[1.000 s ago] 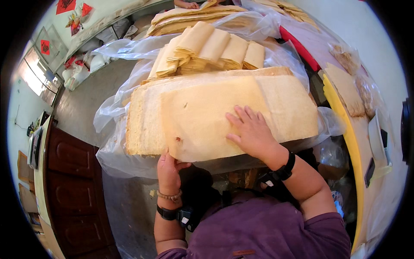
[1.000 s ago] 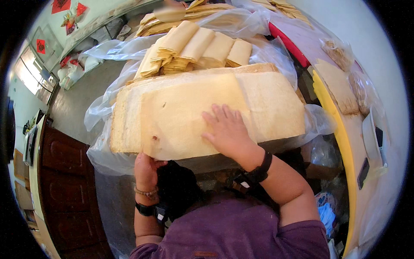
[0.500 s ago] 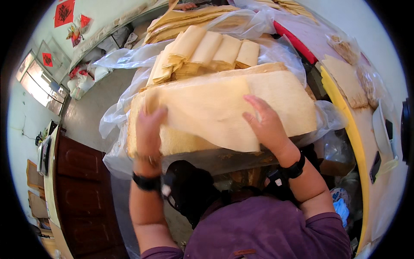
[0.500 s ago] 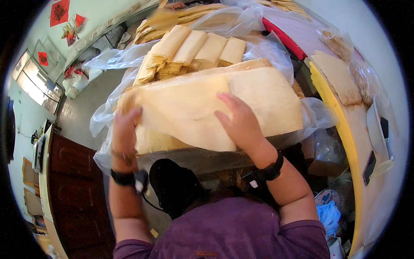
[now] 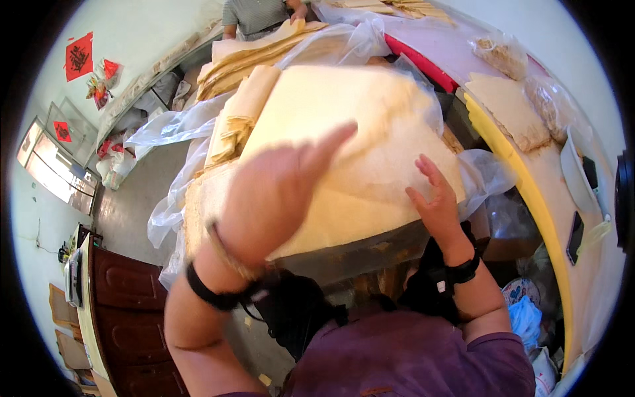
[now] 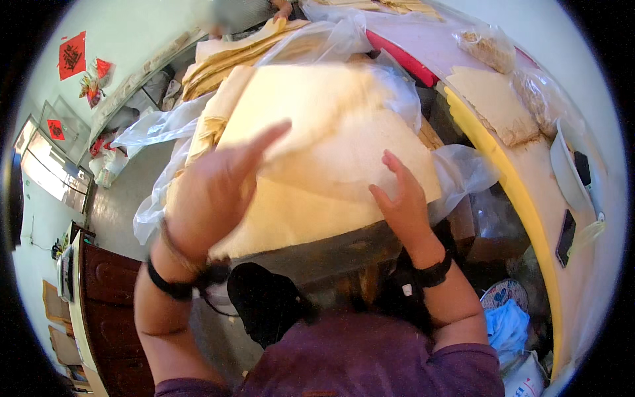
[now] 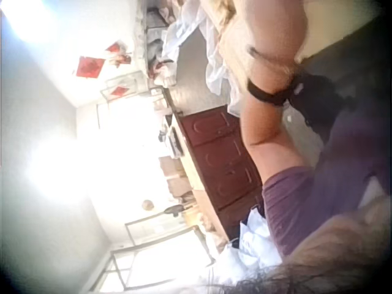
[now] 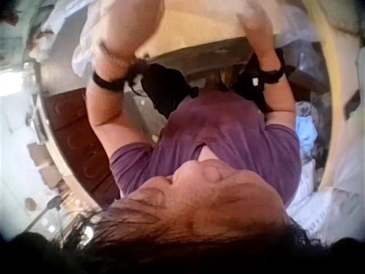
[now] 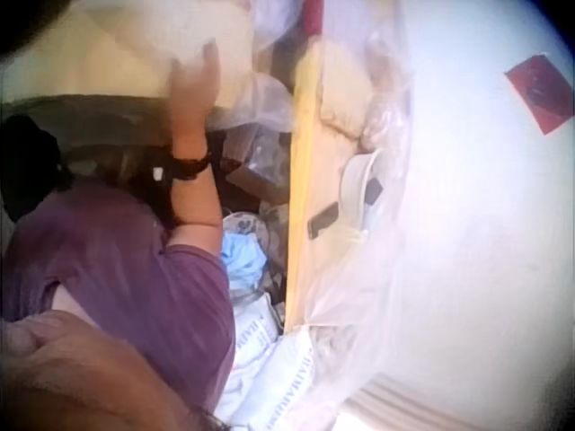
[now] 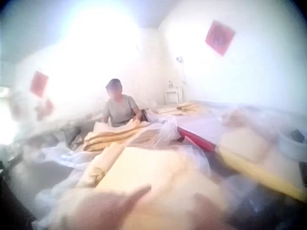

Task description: The person peels and folds individual large thin beige sheets from a thick stack by hand.

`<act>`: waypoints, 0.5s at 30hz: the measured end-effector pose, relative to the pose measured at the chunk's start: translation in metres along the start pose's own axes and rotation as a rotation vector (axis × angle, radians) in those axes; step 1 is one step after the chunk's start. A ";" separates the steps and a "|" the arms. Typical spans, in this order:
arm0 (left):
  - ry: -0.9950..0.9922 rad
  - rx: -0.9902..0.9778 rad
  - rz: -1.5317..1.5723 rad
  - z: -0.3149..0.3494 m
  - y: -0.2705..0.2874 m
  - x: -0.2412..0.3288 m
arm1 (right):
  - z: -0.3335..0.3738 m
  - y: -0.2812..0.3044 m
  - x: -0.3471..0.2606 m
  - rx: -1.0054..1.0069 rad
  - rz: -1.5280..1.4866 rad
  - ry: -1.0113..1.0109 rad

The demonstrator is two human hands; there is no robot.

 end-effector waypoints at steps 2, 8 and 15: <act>0.023 -0.024 0.001 0.047 -0.038 0.008 | 0.008 0.008 0.002 0.003 0.176 0.104; 0.180 0.089 0.241 0.170 -0.100 -0.011 | 0.015 -0.017 -0.032 -0.414 0.336 0.373; 0.376 0.171 0.650 0.187 -0.098 -0.040 | 0.054 -0.067 -0.063 -0.654 0.375 0.796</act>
Point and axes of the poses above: each hand's wrist, its own z-axis away from the middle knuckle, its own y-axis out of the back of the hand, x = y × z, the point moved 9 cm from there along -z, towards the middle knuckle, and after that the axes turned 4 degrees about -x, right-handed, at the moved point
